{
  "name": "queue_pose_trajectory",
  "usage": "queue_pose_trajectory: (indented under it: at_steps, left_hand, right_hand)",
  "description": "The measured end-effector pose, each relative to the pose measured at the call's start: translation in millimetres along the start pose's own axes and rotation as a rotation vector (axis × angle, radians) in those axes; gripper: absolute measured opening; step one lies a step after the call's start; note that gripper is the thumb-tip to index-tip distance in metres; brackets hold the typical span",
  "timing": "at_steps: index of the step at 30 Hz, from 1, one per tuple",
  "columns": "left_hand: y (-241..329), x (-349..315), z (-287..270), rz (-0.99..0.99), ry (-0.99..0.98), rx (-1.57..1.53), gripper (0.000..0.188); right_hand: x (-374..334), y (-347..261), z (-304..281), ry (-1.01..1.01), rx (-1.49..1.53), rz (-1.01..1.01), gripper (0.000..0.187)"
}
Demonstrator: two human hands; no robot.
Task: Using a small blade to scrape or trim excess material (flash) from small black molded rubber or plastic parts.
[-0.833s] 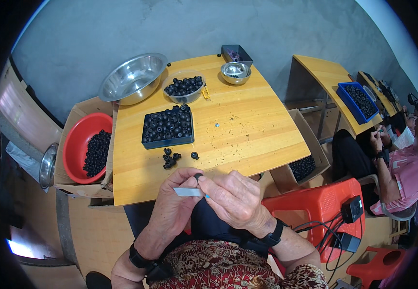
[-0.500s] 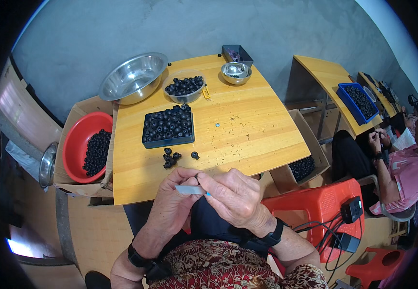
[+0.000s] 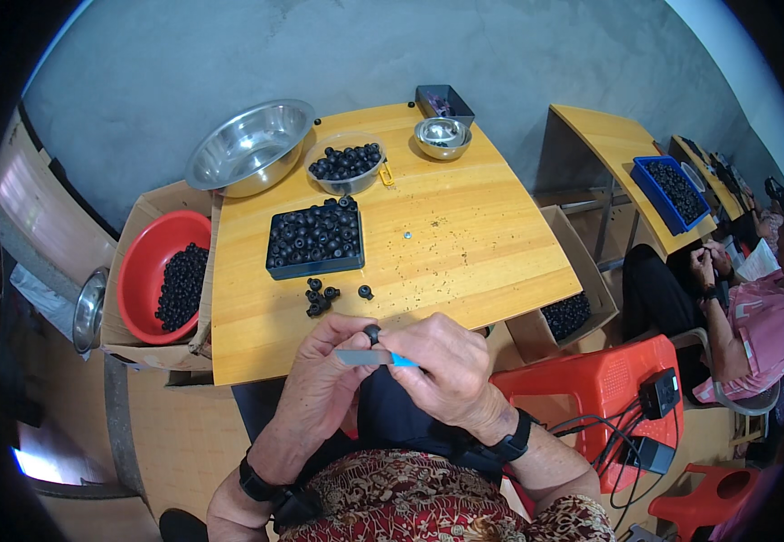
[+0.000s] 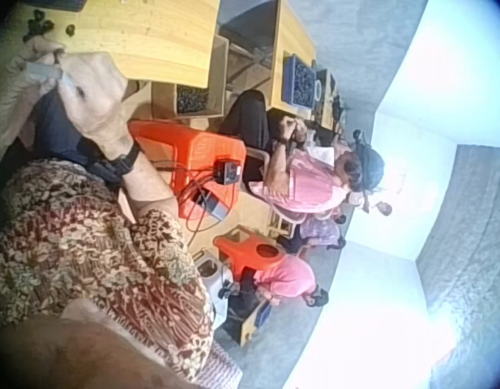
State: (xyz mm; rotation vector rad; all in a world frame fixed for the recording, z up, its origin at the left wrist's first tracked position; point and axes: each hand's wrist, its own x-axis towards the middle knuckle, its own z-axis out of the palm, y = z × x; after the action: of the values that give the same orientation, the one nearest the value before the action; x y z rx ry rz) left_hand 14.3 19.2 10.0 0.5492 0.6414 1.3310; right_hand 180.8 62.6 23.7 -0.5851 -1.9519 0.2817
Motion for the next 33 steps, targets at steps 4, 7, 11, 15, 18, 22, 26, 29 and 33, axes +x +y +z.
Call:
queue_pose_trajectory:
  at_steps: [4,7,11,15,18,22,26,29,33]
  left_hand:
    - [3.0,-0.3,1.7,0.069,-0.039,-0.018,0.020]
    - [1.9,-0.1,0.7,0.069,-0.039,-0.023,0.021]
    - [-0.1,-0.3,1.2,0.063,-0.054,-0.008,0.019]
    - [0.2,0.4,2.2,0.053,-0.041,0.005,0.019]
    - [1.1,-0.2,2.7,0.051,-0.066,-0.009,0.018]
    - [-0.5,-0.5,3.7,0.092,-0.066,-0.016,0.017]
    - [-1.6,-0.9,0.4,0.050,-0.041,-0.078,0.014]
    - [1.3,-1.4,2.1,-0.018,-0.035,-0.142,0.012]
    - [-1.6,-0.6,0.4,0.016,-0.035,-0.115,0.013]
  right_hand:
    - [0.7,0.1,-0.7,0.052,0.131,0.212,0.023]
    - [2.4,-0.4,0.6,0.057,0.231,0.293,0.019]
    - [-1.1,1.3,2.1,0.030,0.369,0.459,0.019]
    - [-3.2,3.8,2.1,0.042,0.509,0.533,0.018]
    - [-2.1,2.7,0.7,0.010,0.499,0.545,0.017]
    - [0.3,1.2,-1.2,-0.032,0.524,0.523,0.019]
    - [0.8,1.8,-2.7,-0.073,0.490,0.490,0.022]
    - [1.1,4.0,-3.8,-0.094,0.489,0.467,0.023]
    - [0.7,1.4,-1.2,-0.067,0.490,0.485,0.024]
